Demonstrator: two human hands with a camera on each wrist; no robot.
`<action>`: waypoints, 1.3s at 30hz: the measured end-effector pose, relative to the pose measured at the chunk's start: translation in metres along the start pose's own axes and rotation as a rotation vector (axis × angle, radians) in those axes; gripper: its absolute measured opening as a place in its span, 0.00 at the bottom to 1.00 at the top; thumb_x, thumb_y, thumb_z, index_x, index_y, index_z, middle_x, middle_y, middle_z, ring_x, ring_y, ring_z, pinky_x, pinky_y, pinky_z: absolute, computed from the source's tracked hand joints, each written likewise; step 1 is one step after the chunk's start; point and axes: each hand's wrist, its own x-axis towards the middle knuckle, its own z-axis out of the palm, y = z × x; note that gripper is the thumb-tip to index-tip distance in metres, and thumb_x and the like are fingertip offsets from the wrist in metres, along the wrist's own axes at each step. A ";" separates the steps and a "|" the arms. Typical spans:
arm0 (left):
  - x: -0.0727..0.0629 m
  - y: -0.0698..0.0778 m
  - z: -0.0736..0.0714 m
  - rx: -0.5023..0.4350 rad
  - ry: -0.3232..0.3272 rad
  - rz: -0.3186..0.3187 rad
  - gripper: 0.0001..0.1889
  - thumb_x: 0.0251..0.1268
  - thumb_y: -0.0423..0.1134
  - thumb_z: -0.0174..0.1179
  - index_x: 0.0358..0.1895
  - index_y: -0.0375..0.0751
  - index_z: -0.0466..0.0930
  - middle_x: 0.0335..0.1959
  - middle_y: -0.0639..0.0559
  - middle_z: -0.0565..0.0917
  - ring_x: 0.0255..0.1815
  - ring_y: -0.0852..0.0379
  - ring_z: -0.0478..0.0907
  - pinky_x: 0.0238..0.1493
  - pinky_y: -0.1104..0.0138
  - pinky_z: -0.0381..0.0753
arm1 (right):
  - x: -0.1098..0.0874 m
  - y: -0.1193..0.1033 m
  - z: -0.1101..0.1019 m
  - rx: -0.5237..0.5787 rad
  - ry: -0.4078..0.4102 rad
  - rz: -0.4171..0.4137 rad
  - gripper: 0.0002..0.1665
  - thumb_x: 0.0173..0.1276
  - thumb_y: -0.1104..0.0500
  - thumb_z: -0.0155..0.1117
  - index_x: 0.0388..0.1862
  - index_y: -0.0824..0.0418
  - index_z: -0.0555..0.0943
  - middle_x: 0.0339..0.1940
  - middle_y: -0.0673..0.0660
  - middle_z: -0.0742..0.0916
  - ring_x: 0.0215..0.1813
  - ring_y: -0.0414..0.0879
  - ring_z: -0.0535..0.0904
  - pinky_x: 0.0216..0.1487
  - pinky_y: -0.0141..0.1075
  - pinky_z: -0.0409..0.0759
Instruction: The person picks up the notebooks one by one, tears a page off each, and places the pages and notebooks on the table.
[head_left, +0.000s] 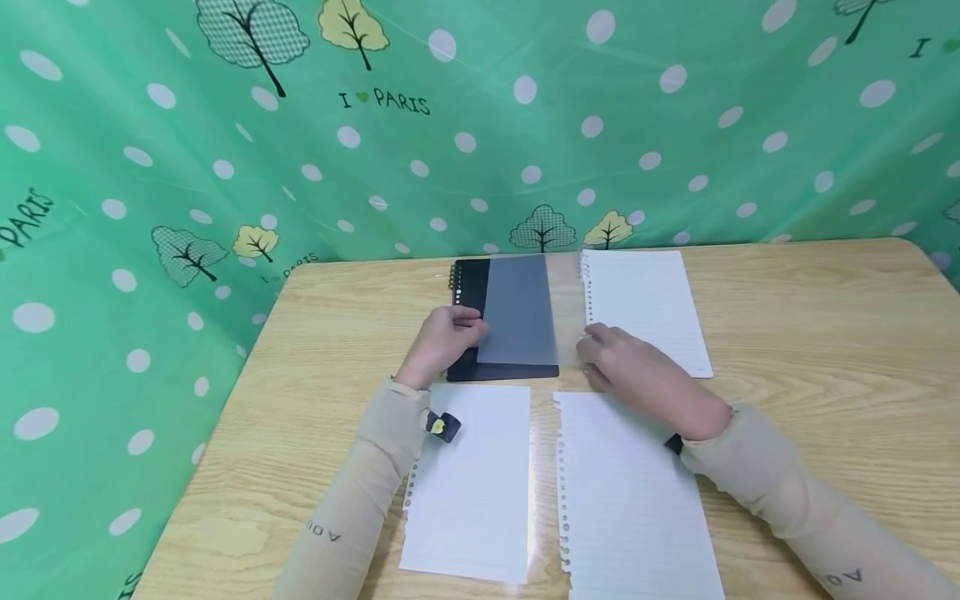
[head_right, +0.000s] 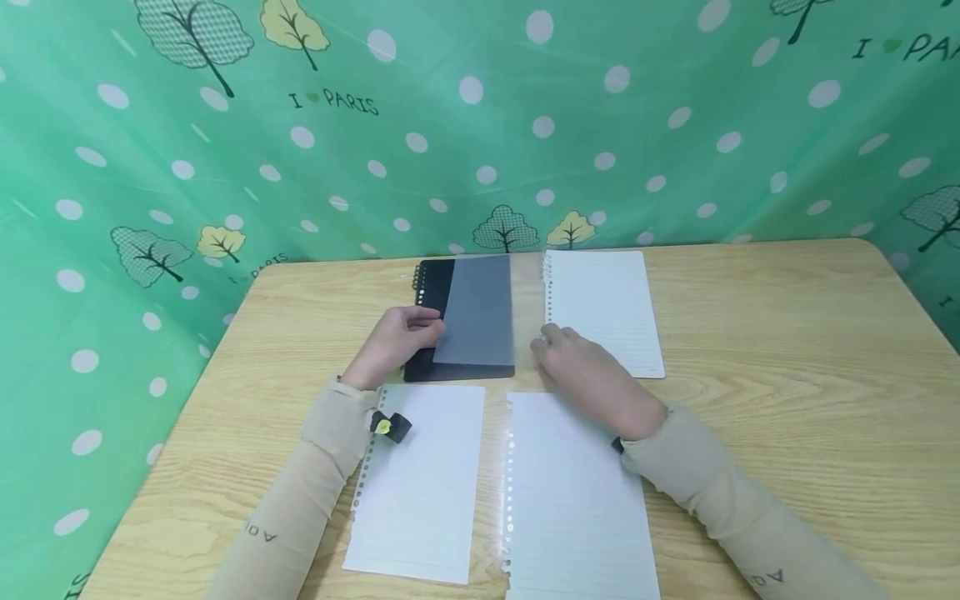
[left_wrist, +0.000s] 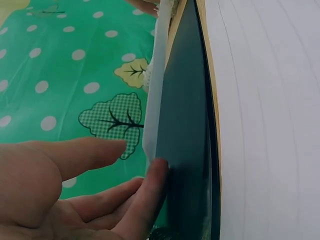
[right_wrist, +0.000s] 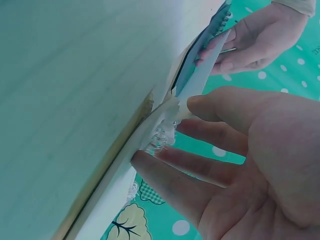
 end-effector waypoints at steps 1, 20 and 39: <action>0.000 0.000 0.000 0.001 -0.002 0.000 0.22 0.71 0.40 0.59 0.64 0.33 0.74 0.55 0.43 0.82 0.52 0.49 0.84 0.60 0.57 0.80 | 0.000 0.001 0.000 0.003 -0.003 0.001 0.03 0.63 0.71 0.62 0.36 0.66 0.80 0.40 0.62 0.82 0.38 0.51 0.81 0.37 0.40 0.85; -0.014 0.016 -0.002 -0.105 0.017 0.085 0.25 0.64 0.35 0.65 0.64 0.35 0.74 0.48 0.45 0.83 0.45 0.52 0.84 0.58 0.60 0.81 | 0.001 0.002 -0.004 0.040 -0.088 0.070 0.15 0.62 0.65 0.72 0.47 0.68 0.82 0.46 0.63 0.83 0.45 0.54 0.83 0.44 0.44 0.85; -0.035 0.047 0.011 -0.007 0.054 0.214 0.27 0.64 0.35 0.66 0.67 0.38 0.74 0.53 0.46 0.82 0.53 0.52 0.82 0.54 0.61 0.83 | 0.001 0.004 -0.008 0.092 -0.118 0.132 0.18 0.62 0.63 0.73 0.49 0.68 0.81 0.46 0.61 0.84 0.46 0.52 0.83 0.46 0.44 0.85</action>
